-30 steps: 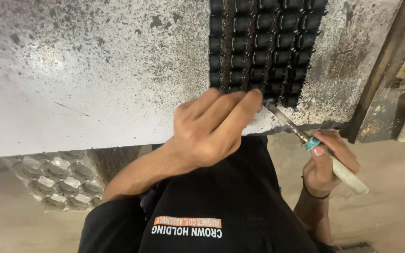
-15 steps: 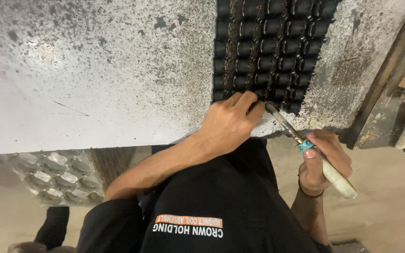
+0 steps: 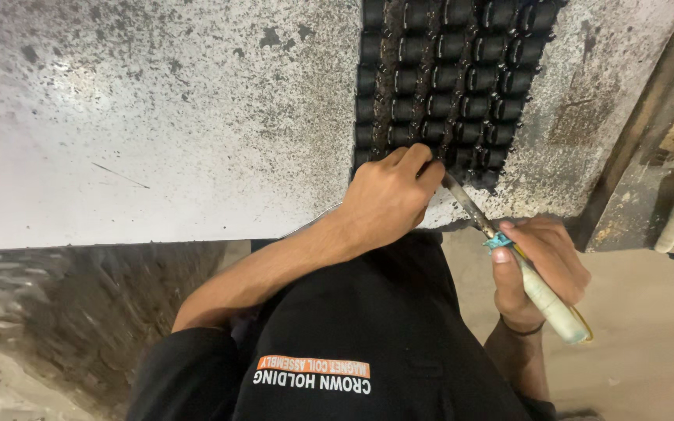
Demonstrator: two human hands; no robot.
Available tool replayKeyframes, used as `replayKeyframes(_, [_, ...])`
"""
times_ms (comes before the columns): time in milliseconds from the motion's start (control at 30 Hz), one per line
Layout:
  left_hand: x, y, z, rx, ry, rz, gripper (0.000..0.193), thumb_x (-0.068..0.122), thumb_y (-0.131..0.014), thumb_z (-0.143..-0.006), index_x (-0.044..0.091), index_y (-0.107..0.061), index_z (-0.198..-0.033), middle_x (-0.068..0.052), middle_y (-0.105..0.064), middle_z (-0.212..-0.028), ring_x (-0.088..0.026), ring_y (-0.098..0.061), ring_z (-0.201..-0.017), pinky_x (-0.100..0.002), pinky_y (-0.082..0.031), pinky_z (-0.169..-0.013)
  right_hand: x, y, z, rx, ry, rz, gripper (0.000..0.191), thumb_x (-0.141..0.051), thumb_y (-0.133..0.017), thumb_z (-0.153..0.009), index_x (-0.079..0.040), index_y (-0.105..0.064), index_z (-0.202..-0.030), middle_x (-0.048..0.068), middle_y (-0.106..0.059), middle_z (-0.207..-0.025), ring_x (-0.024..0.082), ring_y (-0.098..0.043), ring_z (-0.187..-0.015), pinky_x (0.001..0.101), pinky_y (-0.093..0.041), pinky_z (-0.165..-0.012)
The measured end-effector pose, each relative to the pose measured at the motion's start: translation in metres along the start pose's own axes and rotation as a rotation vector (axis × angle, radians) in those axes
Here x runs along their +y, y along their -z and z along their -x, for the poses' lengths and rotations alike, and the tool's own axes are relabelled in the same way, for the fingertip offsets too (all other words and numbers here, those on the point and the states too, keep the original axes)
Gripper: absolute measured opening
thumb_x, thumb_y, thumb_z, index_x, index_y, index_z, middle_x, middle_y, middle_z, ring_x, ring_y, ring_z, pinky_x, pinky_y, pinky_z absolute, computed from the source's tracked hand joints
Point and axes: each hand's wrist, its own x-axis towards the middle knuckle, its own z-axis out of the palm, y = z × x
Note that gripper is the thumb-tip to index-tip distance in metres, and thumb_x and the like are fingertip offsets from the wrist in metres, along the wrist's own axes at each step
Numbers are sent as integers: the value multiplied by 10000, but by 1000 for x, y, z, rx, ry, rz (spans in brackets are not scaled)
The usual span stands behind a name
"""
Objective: The person arranges black plastic coil bobbins into rows on a work tray, picking them one at a time from a pile and placing them into a grid. The person then uses a soldering iron to solder wire leads onto the terminals of the arranged coils, working across the grid.
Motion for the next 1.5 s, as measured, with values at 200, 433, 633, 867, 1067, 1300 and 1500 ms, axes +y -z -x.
replayKeyframes(200, [26,61,-12,7,-43,-45,350,8,-702,-771,-11,-688,-1120,-92,-629,-911,-230,-654,-760,-364,-548,-566,-3,11,-2,55,-150,-160,282,-166,-726,-976,84,-699,-1103,182,-710,-904,250,-698,-832,323,-556,-807])
replayKeyframes(433, [24,98,-31,232,-105,-101,391,-49,-726,-756,-27,-686,-1144,-51,-673,-911,-186,-611,-686,-336,-500,-491,39,-9,3,280,-64,-382,283,-118,-682,-947,105,-644,-1117,230,-695,-1013,268,-678,-855,318,-545,-797])
replayKeyframes(633, [-1,33,-17,111,45,-97,416,36,-711,-734,5,-706,-1149,-89,-587,-1040,-209,-646,-851,-339,-559,-594,48,-5,8,197,-95,-310,342,-165,-714,-944,136,-689,-1102,233,-693,-938,275,-673,-865,299,-501,-774])
replayKeyframes(867, [-6,17,-17,68,1,-93,236,69,-709,-818,-5,-707,-1042,-86,-584,-1017,-216,-656,-872,-336,-575,-635,41,-11,-3,161,-88,-275,351,-185,-721,-965,138,-692,-1099,235,-688,-928,278,-678,-867,308,-500,-783])
replayKeyframes(1067, [-5,13,-16,37,0,-78,253,66,-698,-808,-26,-701,-1044,-99,-581,-1010,-226,-664,-880,-341,-576,-630,23,-7,-11,87,-72,-125,328,-207,-719,-1008,110,-706,-1090,205,-687,-927,278,-687,-884,312,-514,-806])
replayKeyframes(1300, [-6,8,-19,14,23,-39,285,42,-719,-756,-25,-689,-1031,-118,-580,-1029,-255,-671,-904,-360,-582,-641,5,-4,-22,-3,-46,-24,295,-204,-742,-1049,87,-719,-1094,181,-710,-960,270,-700,-902,318,-531,-841])
replayKeyframes(1500, [-5,13,-26,32,25,-17,306,32,-725,-719,-9,-669,-1017,-124,-584,-1020,-277,-682,-910,-368,-587,-651,6,10,-21,-75,-50,12,280,-184,-760,-1044,83,-719,-1117,180,-714,-964,260,-687,-880,312,-543,-836])
